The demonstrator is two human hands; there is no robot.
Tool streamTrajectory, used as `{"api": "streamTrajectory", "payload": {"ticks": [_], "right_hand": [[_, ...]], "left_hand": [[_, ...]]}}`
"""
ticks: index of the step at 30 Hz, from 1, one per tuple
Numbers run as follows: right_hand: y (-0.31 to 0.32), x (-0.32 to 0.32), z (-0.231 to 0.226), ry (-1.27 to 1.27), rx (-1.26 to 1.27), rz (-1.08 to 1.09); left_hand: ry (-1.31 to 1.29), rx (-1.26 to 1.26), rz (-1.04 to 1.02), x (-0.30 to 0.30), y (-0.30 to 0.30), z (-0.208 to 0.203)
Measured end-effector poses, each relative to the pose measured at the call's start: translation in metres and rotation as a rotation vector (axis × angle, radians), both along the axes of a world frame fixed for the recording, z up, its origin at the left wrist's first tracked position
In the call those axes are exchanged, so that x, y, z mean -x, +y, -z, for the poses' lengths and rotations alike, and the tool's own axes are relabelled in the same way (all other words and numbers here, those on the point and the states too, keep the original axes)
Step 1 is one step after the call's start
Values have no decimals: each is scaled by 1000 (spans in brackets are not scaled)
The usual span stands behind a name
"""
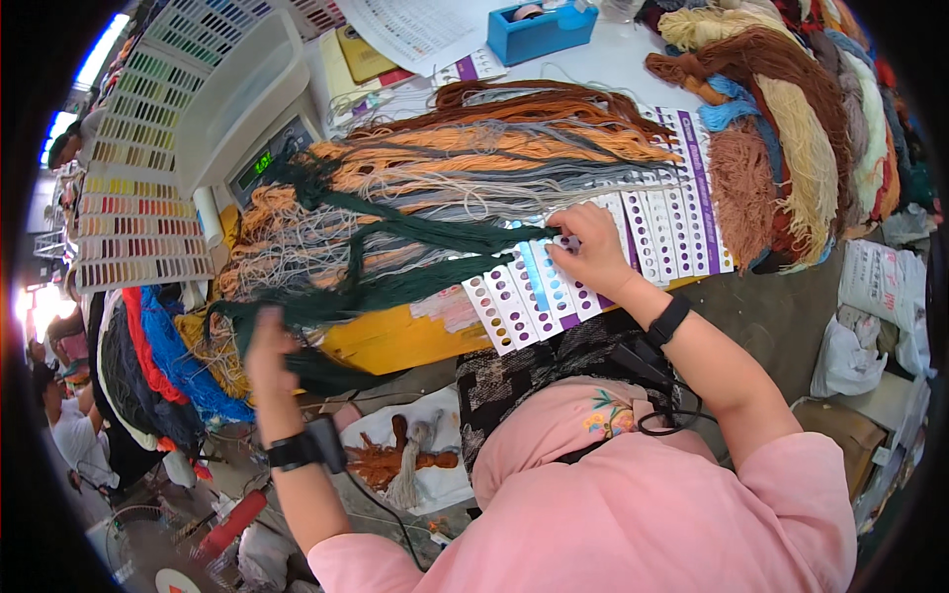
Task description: The person picks up a bundle of white thread, pulls out a single strand, and threads it through a hole in a card. They then pick up a bundle of green thread, separate a single strand, and thread it through a different hole in the card.
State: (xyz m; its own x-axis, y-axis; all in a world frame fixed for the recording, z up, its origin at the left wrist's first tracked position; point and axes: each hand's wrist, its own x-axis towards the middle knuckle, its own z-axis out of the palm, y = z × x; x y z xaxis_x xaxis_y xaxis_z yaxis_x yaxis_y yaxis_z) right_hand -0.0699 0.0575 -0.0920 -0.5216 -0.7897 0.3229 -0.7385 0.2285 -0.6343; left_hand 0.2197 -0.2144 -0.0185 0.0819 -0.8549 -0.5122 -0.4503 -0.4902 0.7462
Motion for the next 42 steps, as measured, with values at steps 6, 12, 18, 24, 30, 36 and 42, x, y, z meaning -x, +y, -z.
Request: {"api": "streamTrajectory", "payload": {"ticks": [6, 12, 18, 24, 30, 36, 42], "right_hand": [[1, -2, 3, -13, 30, -4], [6, 2, -7, -99, 100, -14], [24, -33, -59, -1040, 164, -61], [33, -55, -96, -1536, 152, -176], [50, -50, -95, -1617, 254, -185], [57, -48, -103, -1808, 210, -230], [54, -53, -101, -1906, 252, -94]], "left_hand": [[985, -172, -136, -52, -58, -23], [970, -545, 328, 40, 116, -23], [1030, -430, 558, 114, 192, -28], [1111, -491, 692, 127, 213, -30], [1008, -410, 559, 128, 226, -34], [1165, -503, 557, 124, 225, -28], [1131, -508, 458, 127, 231, -41]]}}
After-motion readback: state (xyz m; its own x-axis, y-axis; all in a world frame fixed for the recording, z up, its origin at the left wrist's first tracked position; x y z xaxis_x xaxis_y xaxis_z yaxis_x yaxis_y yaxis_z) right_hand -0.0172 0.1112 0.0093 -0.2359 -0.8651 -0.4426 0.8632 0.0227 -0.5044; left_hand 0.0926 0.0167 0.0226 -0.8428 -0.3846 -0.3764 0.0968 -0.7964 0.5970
